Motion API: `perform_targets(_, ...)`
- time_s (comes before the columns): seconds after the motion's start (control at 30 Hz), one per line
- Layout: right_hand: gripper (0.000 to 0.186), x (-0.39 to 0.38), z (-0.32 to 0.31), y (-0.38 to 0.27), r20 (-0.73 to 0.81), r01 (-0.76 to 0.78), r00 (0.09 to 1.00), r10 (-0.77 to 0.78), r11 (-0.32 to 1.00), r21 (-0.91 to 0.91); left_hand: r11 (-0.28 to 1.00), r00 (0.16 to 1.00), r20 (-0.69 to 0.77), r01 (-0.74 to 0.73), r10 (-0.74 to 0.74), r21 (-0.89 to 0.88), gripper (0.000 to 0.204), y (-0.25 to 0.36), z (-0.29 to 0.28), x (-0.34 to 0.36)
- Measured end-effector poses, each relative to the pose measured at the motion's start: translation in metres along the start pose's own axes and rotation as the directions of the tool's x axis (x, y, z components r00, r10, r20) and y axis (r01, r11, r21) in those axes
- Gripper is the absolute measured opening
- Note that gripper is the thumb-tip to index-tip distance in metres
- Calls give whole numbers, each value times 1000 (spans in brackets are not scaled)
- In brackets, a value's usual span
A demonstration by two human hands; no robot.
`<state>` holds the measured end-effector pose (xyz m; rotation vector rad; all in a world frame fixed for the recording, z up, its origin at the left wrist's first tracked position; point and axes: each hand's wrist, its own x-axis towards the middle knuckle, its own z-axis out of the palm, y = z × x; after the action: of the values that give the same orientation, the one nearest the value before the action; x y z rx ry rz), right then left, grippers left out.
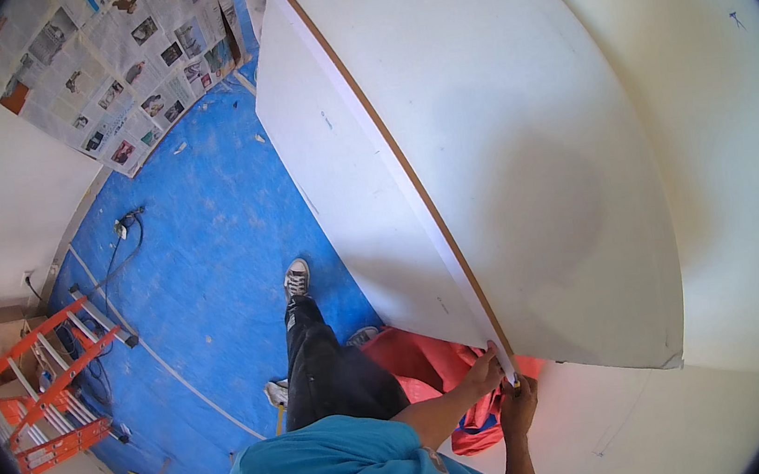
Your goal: The person measures a large white drywall sheet with a tape measure and marks it with a pencil. They then use a utility knife and a straight edge to score and cut the drywall along the marked line. The person works in a room with blue floor protection and newspaper-covered walls.
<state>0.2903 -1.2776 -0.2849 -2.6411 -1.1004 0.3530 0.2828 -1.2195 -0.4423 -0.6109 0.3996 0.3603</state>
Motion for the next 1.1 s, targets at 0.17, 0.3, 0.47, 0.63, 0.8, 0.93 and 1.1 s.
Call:
perform_targets(0.17,29,16,-6,-63,32,128,991,-128,992,17,995,985,155,73,-82,63,58,0,-39,23)
perform_targets(0.3,36,34,-12,-109,26,264,963,-269,956,128,986,990,140,-30,8,161,55,-10,-41,23)
perform_targets(0.47,37,29,-22,-119,36,276,956,-290,937,212,992,991,122,46,-61,119,53,-9,-37,14)
perform_targets(0.63,31,7,-27,-102,30,213,975,-219,966,147,991,985,127,105,-115,87,53,2,-38,10)
perform_targets(0.8,30,-11,-33,-96,-16,229,973,-229,967,107,984,1000,14,19,-22,176,48,8,-30,-1)
perform_targets(0.93,32,-9,-43,-107,-20,241,970,-241,963,120,982,997,56,45,-56,181,52,13,-17,-16)
perform_targets(1.1,34,5,-56,-131,-16,268,963,-270,943,197,979,996,92,-29,10,204,49,13,6,-39)
